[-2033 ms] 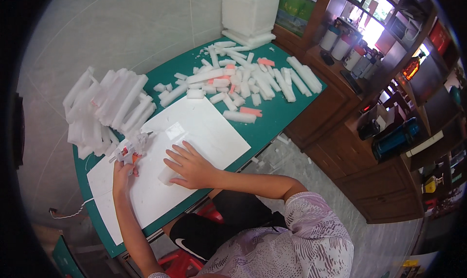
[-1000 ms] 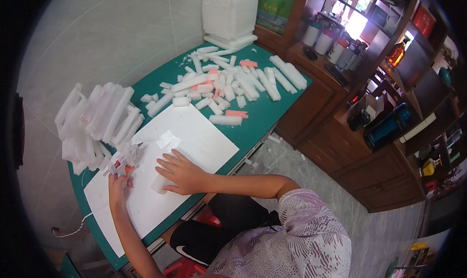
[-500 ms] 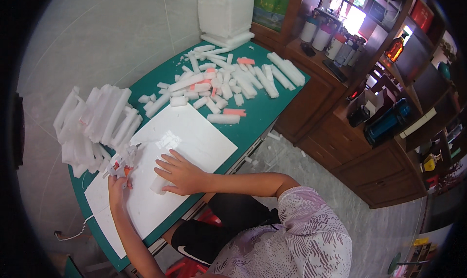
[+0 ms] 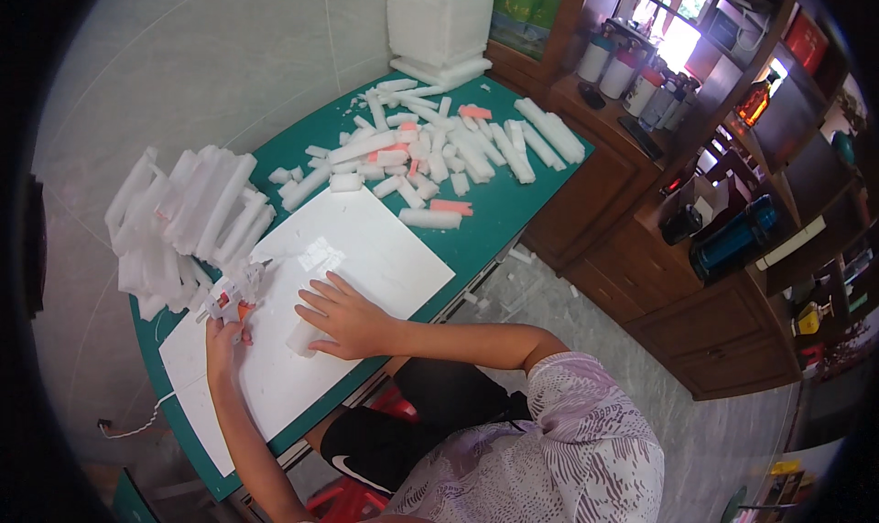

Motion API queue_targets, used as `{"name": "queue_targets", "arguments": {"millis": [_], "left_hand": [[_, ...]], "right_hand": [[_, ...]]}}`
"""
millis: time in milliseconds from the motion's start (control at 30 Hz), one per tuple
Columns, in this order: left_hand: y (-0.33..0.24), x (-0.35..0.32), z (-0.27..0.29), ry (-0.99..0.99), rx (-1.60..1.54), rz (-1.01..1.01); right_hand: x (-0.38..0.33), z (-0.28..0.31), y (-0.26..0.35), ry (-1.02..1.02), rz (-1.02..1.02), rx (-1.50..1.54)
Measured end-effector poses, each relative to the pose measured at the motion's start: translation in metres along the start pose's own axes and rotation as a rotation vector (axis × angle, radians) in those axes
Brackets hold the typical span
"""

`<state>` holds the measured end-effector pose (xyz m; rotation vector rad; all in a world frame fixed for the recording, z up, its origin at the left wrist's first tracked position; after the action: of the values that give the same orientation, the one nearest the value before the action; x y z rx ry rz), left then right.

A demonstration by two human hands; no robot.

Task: Use a hot glue gun to assemble white polyethylene foam strips onto a base sheet.

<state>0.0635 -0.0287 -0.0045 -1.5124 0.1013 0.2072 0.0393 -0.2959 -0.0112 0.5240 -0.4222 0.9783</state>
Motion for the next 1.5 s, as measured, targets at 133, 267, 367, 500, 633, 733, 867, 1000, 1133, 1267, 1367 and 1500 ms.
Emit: {"name": "queue_targets", "arguments": {"millis": [133, 267, 367, 500, 633, 733, 867, 1000, 1133, 1267, 1367, 1500], "left_hand": [[0.010, 0.004, 0.005, -0.014, 0.019, 0.045], [0.019, 0.007, 0.009, -0.016, -0.091, -0.031], [0.021, 0.016, 0.014, -0.004, 0.048, -0.021], [0.015, 0.017, 0.009, -0.007, 0.087, -0.021], [0.018, 0.015, 0.013, 0.044, 0.074, 0.007], [0.020, 0.014, 0.017, 0.043, 0.073, -0.001], [0.024, 0.017, 0.018, 0.036, 0.126, 0.012], [0.020, 0.016, 0.015, 0.046, 0.097, -0.009], [0.019, 0.016, 0.014, 0.051, 0.102, -0.011], [0.023, 0.018, 0.017, 0.063, 0.108, -0.006], [0.023, 0.016, 0.018, 0.037, 0.106, 0.010], [0.005, 0.007, 0.007, 0.056, 0.096, 0.004]], "right_hand": [[-0.001, -0.003, -0.001, 0.000, 0.005, 0.016], [0.000, -0.009, -0.004, 0.005, 0.014, 0.020], [0.005, -0.004, -0.005, 0.024, 0.003, -0.035], [0.009, 0.007, -0.003, 0.081, -0.003, -0.027], [0.010, 0.004, 0.001, 0.094, -0.031, -0.022], [0.011, 0.003, 0.004, 0.087, -0.043, -0.010], [0.013, 0.004, 0.009, 0.069, -0.051, -0.022], [0.014, 0.002, 0.009, -0.003, -0.046, -0.023], [0.020, 0.000, 0.015, -0.049, -0.083, -0.034], [0.033, 0.000, 0.021, -0.009, -0.172, -0.084], [0.038, -0.003, 0.022, 0.048, -0.199, -0.129], [0.036, -0.010, 0.017, 0.105, -0.229, -0.137]]}}
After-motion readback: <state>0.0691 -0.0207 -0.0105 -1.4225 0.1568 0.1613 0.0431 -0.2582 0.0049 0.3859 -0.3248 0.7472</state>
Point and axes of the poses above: each hand's wrist, its own x-axis towards the middle knuckle, its own z-axis out of the back of the hand, y = z × x, the point moved 2 cm from there along x, towards the middle knuckle, and after that the axes turned 5 degrees about z, right-handed, at the moved point
